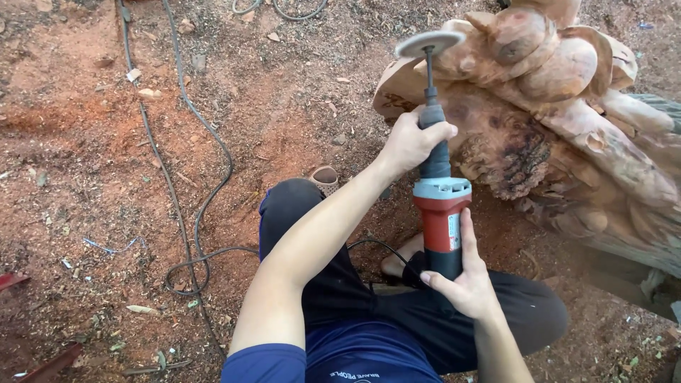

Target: Using a power sander to smooth and shape a large wooden sculpture.

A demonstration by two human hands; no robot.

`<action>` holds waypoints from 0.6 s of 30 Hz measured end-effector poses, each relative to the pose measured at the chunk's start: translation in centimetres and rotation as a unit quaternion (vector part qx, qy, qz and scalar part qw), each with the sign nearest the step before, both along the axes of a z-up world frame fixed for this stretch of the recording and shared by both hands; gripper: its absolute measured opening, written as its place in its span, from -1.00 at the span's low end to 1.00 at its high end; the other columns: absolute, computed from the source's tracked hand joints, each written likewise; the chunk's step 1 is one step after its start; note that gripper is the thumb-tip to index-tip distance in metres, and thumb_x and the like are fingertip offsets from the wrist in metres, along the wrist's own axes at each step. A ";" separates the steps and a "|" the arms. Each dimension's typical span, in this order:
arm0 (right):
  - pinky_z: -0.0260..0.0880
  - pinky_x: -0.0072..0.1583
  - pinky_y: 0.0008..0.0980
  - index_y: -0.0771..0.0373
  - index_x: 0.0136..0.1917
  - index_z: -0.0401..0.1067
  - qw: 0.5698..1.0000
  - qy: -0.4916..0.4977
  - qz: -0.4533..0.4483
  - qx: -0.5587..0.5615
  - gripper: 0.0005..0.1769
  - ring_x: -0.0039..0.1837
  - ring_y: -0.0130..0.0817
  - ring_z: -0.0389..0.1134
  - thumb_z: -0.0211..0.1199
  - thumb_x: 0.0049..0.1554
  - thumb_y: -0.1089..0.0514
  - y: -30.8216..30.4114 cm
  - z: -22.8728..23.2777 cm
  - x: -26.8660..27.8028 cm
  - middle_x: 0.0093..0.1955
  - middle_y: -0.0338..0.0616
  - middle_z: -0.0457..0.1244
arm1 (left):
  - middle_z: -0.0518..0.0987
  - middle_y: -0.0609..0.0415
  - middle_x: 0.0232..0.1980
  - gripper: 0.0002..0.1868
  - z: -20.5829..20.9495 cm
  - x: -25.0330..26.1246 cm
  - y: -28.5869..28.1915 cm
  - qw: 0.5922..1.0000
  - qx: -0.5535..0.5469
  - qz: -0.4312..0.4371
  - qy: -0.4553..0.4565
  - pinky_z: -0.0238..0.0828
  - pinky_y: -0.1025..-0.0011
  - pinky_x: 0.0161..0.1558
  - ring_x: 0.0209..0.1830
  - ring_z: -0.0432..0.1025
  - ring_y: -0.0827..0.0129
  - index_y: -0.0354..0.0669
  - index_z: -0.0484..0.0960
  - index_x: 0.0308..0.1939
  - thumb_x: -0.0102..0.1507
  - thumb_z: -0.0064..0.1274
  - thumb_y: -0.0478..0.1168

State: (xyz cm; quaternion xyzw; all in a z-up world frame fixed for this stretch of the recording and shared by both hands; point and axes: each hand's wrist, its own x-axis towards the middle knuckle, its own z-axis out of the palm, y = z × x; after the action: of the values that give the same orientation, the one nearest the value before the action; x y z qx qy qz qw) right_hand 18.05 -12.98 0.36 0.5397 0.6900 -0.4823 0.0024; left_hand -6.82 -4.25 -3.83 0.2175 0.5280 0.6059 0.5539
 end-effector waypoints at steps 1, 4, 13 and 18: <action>0.22 0.33 -0.33 -0.16 0.72 -0.45 1.000 0.000 -0.001 0.000 0.51 0.23 -0.32 0.29 0.49 -0.24 0.10 0.2 0.1 0.4 0.45 -0.12 0.20 | 0.51 0.16 -0.49 -0.79 0.0 0.3 0.0 1.000 0.000 -0.001 0.000 0.36 0.40 -0.28 -0.46 0.36 0.42 -0.08 0.52 -0.43 0.01 0.16 -0.08; 0.16 0.39 -0.24 -0.20 0.71 -0.47 0.999 -0.034 0.023 0.012 0.50 0.40 -0.22 0.23 0.47 -0.24 -0.01 0.9 0.3 1.5 0.58 -0.06 0.10 | 0.54 -0.09 0.36 -0.76 0.1 0.9 0.1 1.000 0.004 -0.004 0.017 0.46 0.32 -0.10 -0.14 0.55 0.30 -0.12 0.63 -0.53 -0.02 0.16 -0.03; 0.24 0.34 -0.38 -0.26 0.73 -0.38 0.994 -0.095 0.057 0.018 0.48 0.25 -0.29 0.39 0.50 -0.23 -0.03 4.5 1.6 3.4 0.30 -0.06 0.36 | 0.60 0.04 -0.31 -0.40 -0.3 2.5 1.4 0.997 -0.021 0.047 -0.050 0.51 0.36 -0.24 -0.34 0.47 0.37 -0.34 0.61 0.07 0.00 0.20 -0.07; 0.28 0.31 -0.33 -0.39 0.74 -0.37 0.978 -0.200 0.050 -0.019 0.50 0.20 -0.14 0.43 0.49 -0.23 0.01 5.9 3.9 4.6 0.23 0.03 0.38 | 0.51 -0.10 0.34 -0.64 -0.3 4.3 1.4 0.996 0.020 0.032 -0.075 0.55 0.29 -0.08 -0.01 0.52 0.28 -0.24 0.62 -0.25 0.00 0.19 -0.06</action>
State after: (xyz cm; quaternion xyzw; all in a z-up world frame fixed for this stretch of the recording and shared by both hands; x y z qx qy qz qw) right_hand 22.68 -7.09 4.22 0.5901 0.6923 -0.3767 0.1749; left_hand -2.49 -2.88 -4.15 0.1654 0.4794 0.6483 0.5679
